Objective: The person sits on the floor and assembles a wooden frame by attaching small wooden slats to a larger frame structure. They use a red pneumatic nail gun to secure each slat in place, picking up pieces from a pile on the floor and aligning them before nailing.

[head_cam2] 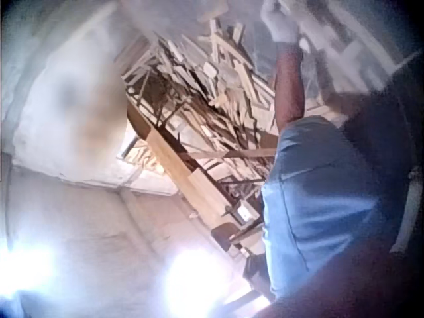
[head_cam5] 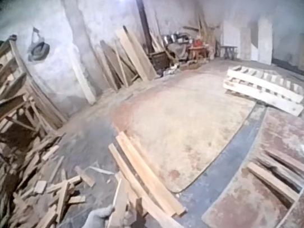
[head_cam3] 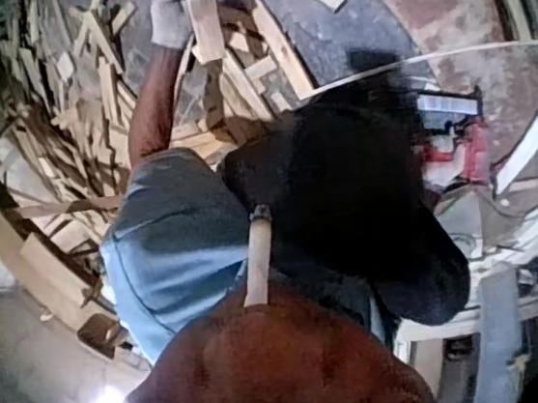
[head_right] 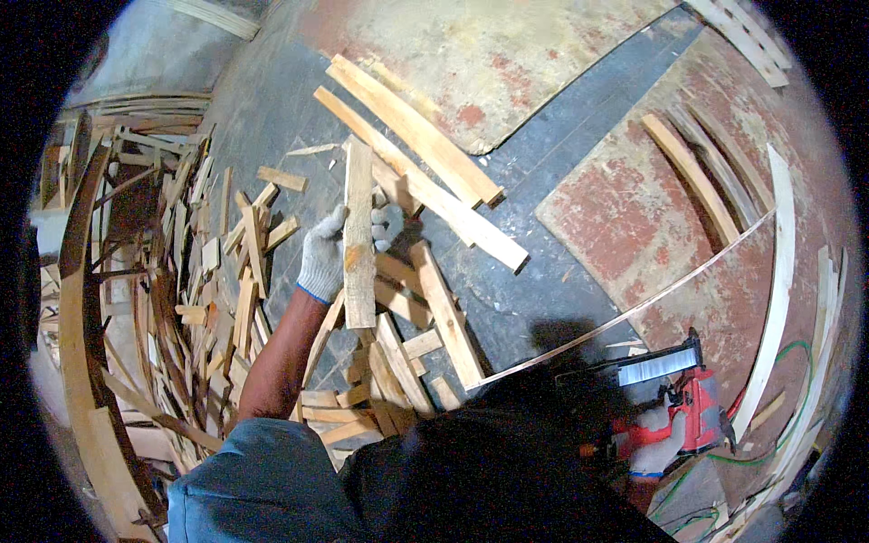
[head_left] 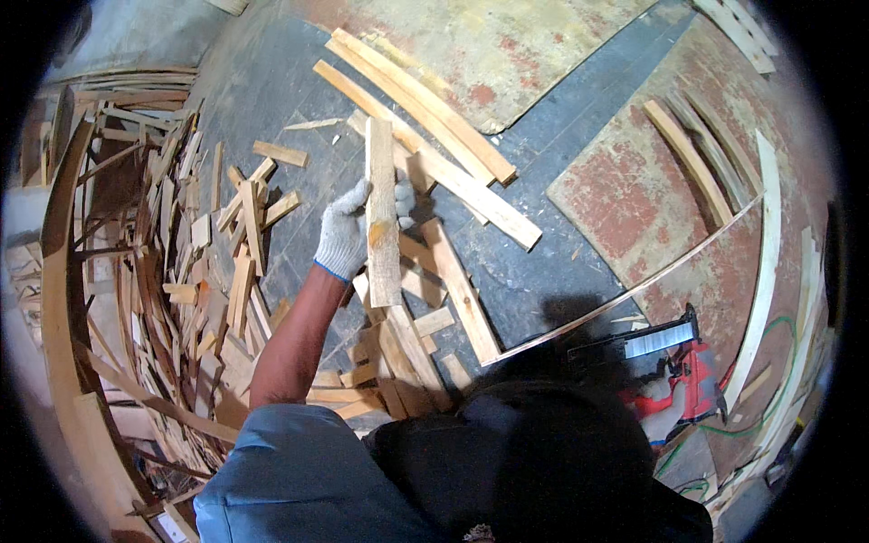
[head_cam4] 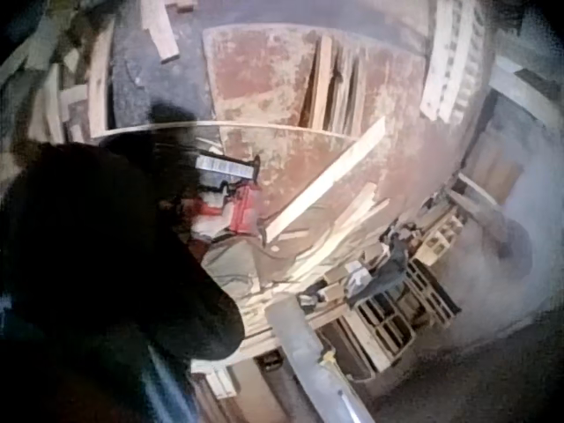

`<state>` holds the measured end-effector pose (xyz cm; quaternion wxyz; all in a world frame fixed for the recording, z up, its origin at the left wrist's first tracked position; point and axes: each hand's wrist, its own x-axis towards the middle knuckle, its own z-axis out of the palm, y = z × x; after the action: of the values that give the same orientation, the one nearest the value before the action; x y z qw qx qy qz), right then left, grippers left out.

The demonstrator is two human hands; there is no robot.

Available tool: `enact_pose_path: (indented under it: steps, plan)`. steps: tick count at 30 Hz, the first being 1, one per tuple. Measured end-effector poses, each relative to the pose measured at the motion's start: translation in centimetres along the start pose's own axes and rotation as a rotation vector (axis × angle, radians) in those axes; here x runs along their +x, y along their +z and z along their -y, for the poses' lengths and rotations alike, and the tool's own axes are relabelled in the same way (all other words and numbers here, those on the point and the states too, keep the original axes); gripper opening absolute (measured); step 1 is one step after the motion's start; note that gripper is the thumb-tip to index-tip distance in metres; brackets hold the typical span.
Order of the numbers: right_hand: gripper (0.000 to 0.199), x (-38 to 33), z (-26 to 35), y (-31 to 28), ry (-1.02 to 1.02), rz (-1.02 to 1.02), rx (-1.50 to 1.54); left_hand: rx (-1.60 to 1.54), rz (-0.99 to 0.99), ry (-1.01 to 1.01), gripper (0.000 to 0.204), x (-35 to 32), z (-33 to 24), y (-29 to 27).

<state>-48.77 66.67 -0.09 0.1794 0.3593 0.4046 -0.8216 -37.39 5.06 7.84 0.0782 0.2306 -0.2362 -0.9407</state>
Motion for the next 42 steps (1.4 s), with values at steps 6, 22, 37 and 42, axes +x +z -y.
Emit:
enact_pose_path:
  steps: [6,22,37,42]
  plan:
    - [0.045,1.4,-0.8,-1.9,0.043,0.030,-0.063,-0.066,0.125,-0.023,0.057,4.5,3.3,5.4]
    - [0.026,0.2,0.3,-1.6,0.200,0.178,0.375,1.721,0.459,0.264,0.056,19.8,19.1,21.5]
    - [0.025,1.1,5.4,1.6,0.086,0.281,0.226,2.124,1.055,0.683,0.047,30.6,26.1,22.6]
    - [0.038,2.2,7.0,3.1,0.056,0.359,0.156,2.151,1.031,0.638,0.049,30.7,27.0,23.0]
